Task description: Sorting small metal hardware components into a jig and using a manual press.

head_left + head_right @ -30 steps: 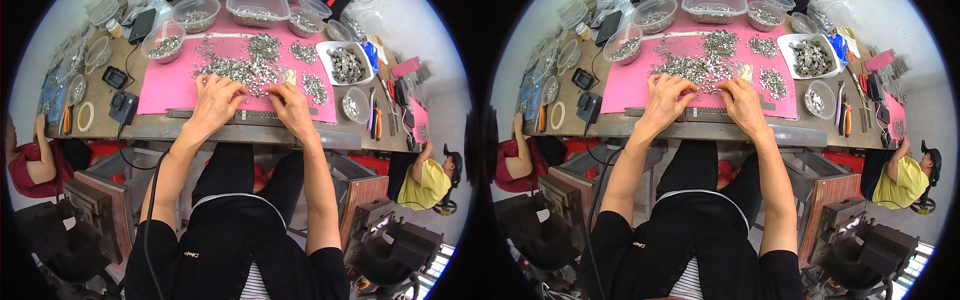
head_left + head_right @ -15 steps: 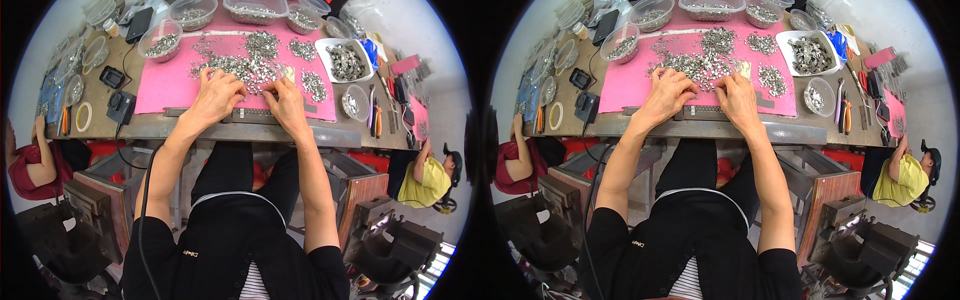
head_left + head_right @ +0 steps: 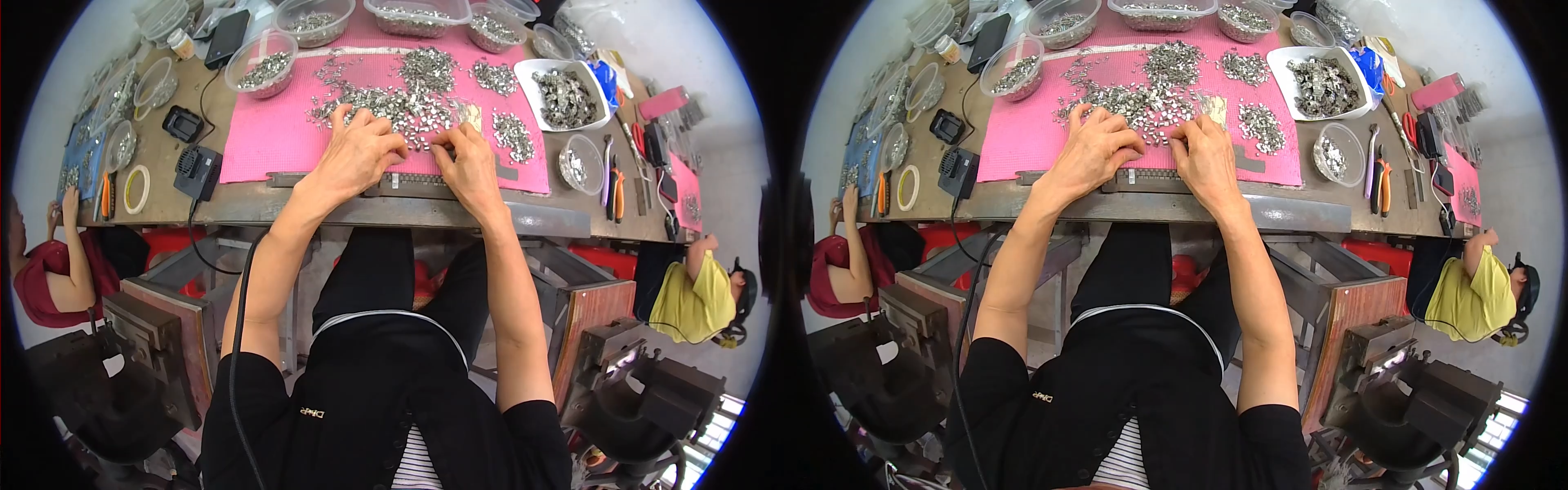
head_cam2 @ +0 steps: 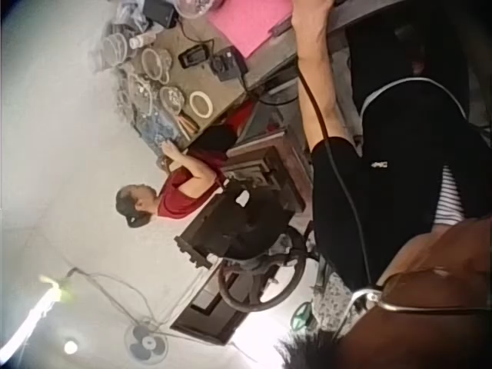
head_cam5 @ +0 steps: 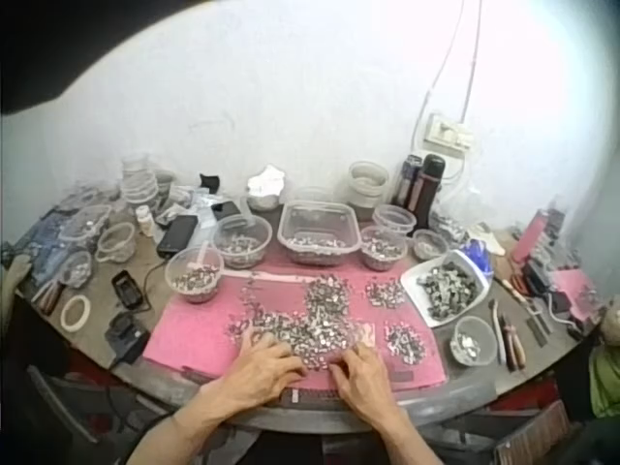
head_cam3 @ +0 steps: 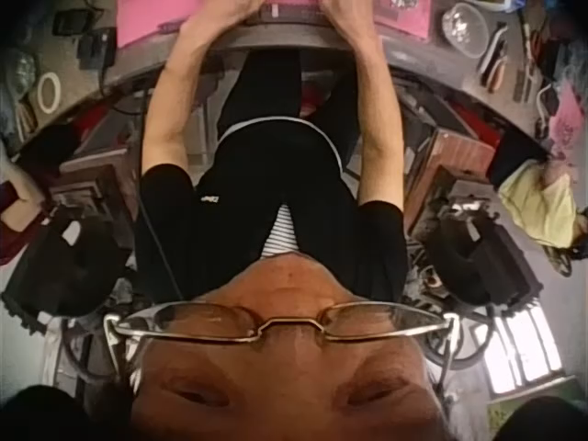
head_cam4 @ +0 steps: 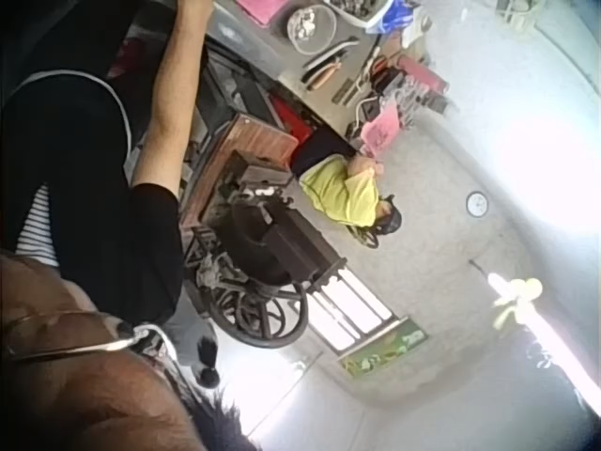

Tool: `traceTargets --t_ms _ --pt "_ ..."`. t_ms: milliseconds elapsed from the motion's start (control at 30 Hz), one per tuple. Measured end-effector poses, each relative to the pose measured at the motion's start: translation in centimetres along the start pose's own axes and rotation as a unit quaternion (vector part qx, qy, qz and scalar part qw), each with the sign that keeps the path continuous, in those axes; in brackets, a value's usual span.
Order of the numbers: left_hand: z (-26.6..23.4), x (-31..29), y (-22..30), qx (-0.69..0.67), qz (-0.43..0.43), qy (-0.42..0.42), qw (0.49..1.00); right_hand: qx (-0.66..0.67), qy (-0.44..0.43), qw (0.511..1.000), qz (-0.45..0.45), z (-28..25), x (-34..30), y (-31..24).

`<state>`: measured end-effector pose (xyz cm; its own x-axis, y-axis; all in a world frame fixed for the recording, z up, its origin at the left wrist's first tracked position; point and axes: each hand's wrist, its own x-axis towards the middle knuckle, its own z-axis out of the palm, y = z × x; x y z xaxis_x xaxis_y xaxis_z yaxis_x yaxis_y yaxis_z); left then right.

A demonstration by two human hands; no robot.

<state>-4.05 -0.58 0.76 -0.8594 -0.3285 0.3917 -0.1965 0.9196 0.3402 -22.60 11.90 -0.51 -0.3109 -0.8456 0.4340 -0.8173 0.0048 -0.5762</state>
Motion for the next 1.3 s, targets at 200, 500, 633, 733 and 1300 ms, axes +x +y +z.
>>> traceTargets --t_ms 200,500,633,733,1300 --pt "0.0 -0.4 0.6 0.003 -0.003 0.042 0.999 -0.031 -0.008 0.999 -0.017 -0.4 -0.2 -0.4" --pt "1.3 -3.5 3.8 -0.063 -0.038 0.156 0.985 0.044 -0.028 0.997 -0.056 -0.5 -3.2 -3.9" --pt "2.0 -3.9 3.8 -0.062 -0.053 0.151 0.985 0.021 0.007 0.996 -0.088 0.5 -3.6 -3.3" --pt "2.1 -4.0 3.7 -0.07 -0.055 0.152 0.984 0.021 0.007 0.996 -0.083 0.6 -3.7 -3.5" --pt "2.5 -3.4 4.1 -0.089 -0.047 0.19 0.977 -0.035 -0.013 0.998 -0.051 0.6 -0.7 -1.8"
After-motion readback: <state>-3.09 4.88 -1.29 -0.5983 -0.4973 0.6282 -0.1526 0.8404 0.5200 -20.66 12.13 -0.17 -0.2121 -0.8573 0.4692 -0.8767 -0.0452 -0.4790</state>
